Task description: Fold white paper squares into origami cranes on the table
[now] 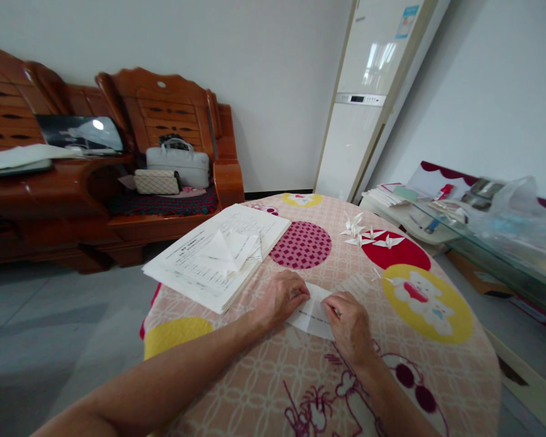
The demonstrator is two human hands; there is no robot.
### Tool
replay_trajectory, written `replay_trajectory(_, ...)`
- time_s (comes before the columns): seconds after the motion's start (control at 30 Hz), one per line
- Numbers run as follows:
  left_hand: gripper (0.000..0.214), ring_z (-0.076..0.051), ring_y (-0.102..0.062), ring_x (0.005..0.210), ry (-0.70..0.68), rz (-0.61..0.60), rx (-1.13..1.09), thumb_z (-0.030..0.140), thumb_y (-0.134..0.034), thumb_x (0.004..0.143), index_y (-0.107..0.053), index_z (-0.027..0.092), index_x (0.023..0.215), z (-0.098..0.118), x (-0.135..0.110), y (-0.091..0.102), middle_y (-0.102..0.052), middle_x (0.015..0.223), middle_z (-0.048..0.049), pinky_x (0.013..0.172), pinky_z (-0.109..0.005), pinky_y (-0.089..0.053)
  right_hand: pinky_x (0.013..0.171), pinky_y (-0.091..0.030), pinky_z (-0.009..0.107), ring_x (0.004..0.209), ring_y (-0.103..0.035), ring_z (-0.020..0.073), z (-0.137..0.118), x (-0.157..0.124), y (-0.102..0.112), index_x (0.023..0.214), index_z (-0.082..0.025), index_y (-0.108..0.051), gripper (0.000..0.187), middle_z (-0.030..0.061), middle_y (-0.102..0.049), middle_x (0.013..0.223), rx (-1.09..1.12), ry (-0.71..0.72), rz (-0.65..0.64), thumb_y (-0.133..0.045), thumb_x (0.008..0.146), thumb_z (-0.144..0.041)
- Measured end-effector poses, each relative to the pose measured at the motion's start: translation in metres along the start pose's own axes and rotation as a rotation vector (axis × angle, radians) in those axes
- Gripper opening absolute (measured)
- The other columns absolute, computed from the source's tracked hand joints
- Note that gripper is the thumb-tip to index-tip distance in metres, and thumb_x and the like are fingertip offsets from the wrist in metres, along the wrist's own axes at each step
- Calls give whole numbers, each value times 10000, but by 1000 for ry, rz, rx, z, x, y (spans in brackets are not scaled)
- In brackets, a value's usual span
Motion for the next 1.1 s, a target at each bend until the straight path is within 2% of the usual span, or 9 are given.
replay_trajectory(0.27, 53, -177, -578, 825, -32, 89, 74, 165, -631, 814, -629, 162, 762, 9, -4, 3, -649, 810, -33, 780, -292, -422, 625, -404, 266, 676, -549, 166, -1, 0, 4, 687, -155, -605, 170, 42, -594, 686, 83, -7, 87, -504, 814, -105)
replay_trajectory(0.5, 53, -178, -576, 829, -59, 118, 87, 147, -605, 812, -611, 166, 764, 18, -6, 1, -640, 813, -31, 789, -299, -425, 574, -390, 250, 602, -539, 146, -2, 0, 6, 684, -157, -596, 157, 22, -574, 641, 116, -62, 51, -518, 820, -161)
replay_trajectory(0.83, 34, -172, -568, 846, -122, 159, 104, 155, -595, 827, -612, 168, 800, 29, -9, 3, -632, 828, -29, 811, -305, -426, 538, -405, 223, 559, -553, 127, 2, -2, 5, 730, -161, -627, 141, 2, -615, 637, 308, -206, 36, -549, 830, -225)
replay_trajectory(1.1, 27, -162, -577, 858, -152, 168, 49, 157, -606, 833, -617, 169, 812, 32, -11, 5, -638, 848, -27, 806, -285, -432, 536, -393, 224, 546, -509, 117, -4, -2, 11, 707, -165, -608, 146, -9, -579, 614, 314, -153, 40, -547, 830, -214)
Point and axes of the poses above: each hand's wrist, its own x-axis towards the middle knuckle, its own y-axis out of the back of the hand, z = x × y, the point moved 6 cm from there along x, towards the middle knuckle
